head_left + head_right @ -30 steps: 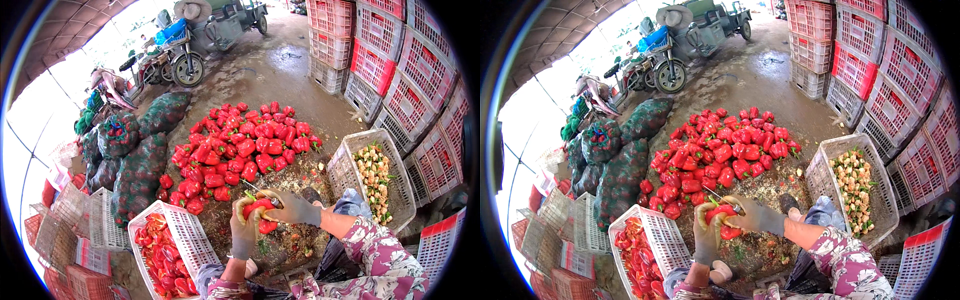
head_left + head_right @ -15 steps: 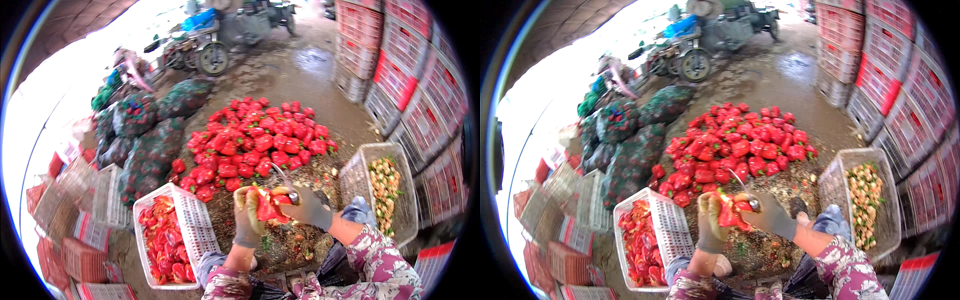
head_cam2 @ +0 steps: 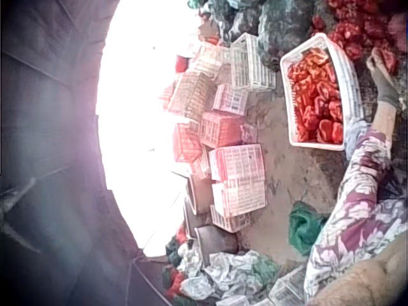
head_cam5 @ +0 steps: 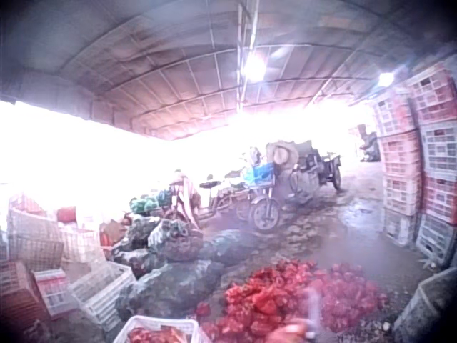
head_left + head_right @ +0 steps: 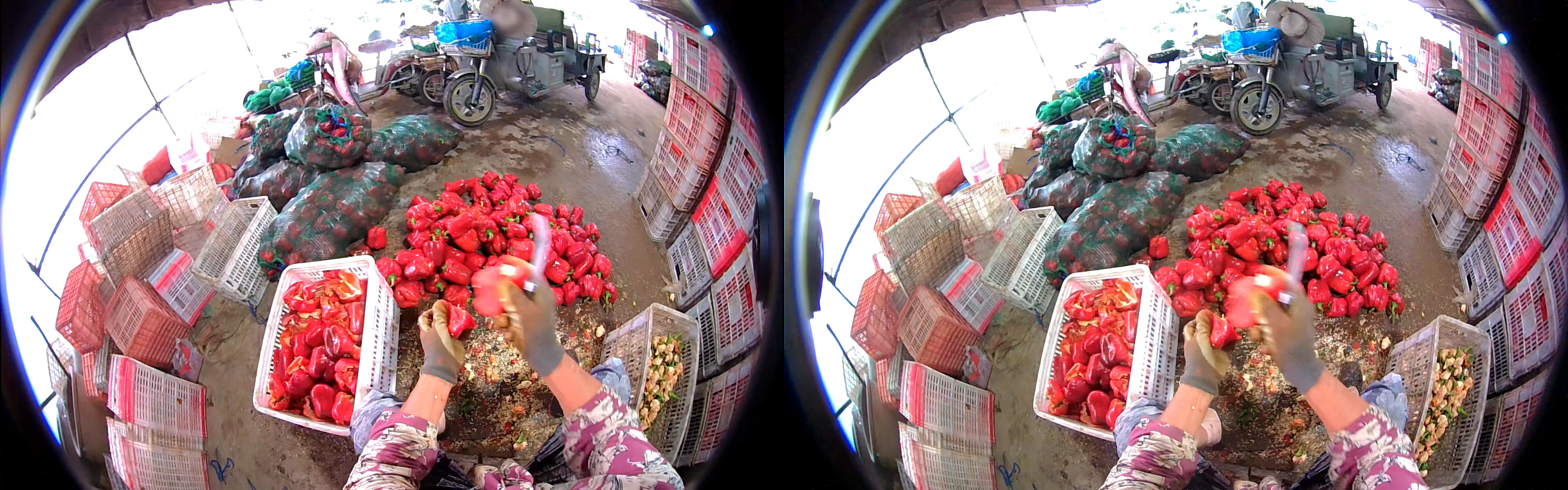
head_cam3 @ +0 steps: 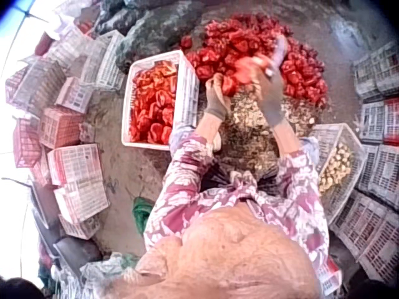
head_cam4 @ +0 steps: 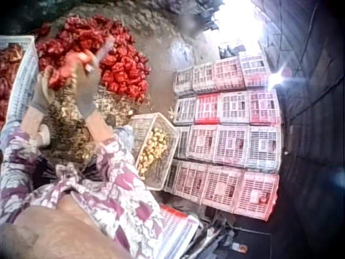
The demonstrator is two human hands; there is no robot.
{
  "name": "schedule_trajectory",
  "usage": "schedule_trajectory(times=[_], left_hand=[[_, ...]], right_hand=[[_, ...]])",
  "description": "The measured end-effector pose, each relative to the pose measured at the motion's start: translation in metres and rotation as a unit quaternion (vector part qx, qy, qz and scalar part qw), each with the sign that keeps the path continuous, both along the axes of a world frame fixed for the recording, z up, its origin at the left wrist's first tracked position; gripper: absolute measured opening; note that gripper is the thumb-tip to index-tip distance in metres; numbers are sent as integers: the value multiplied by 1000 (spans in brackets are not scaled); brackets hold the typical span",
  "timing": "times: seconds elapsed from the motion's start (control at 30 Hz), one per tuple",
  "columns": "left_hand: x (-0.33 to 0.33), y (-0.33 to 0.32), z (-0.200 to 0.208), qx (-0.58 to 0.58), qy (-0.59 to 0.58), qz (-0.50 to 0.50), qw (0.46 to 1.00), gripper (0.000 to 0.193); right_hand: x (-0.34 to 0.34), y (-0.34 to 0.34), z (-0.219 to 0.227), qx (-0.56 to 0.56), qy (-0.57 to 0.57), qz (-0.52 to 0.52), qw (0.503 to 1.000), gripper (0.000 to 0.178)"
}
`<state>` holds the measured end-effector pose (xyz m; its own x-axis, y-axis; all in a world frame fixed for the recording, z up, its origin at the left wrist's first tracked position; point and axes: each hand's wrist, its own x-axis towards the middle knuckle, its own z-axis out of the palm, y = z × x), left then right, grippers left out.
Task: The person sits on the ground and uses a knife to cut the tops off red bell peppers. They remove the seeds and place the cored peppers into a white basket while discarding the waste onto the ground.
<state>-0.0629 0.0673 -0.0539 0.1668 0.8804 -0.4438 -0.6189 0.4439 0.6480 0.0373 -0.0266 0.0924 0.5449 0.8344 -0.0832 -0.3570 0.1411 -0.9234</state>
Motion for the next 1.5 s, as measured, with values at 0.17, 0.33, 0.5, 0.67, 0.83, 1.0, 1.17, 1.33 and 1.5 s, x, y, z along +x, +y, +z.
schedule_trajectory(times=[0.17, 0.33, 0.5, 0.67, 0.83, 1.0, 1.17, 1.33, 1.5], left_hand=[[-21, 14, -14, 120, -205, -157, 959, 31], [-26, -6, 15, 134, -189, -214, 949, 35], [-13, -25, 27, 78, -232, -336, 909, 36], [5, -59, 56, 147, -38, -416, 896, 54], [23, -69, 68, 214, 69, -453, 862, 51], [32, -66, 70, 328, 92, -497, 798, 46], [43, -66, 52, 360, 97, -519, 769, 43], [53, -77, 50, 73, -58, -495, 864, 39], [25, -59, 51, 87, -77, -385, 916, 32]], right_hand=[[-15, 45, 2, 31, -326, 138, 935, 54], [18, 14, -31, -91, -580, 152, 795, 56], [35, -15, -52, -98, -602, 104, 786, 56], [58, -34, -69, -58, -588, 61, 804, 41], [82, -55, -86, -117, -481, 84, 865, 42], [99, -72, -86, -127, -321, 94, 934, 38], [120, -90, -73, -160, -172, 92, 968, 26], [120, -99, -79, -98, -588, -43, 801, 31], [160, -129, -90, -84, -532, -161, 827, 42]])
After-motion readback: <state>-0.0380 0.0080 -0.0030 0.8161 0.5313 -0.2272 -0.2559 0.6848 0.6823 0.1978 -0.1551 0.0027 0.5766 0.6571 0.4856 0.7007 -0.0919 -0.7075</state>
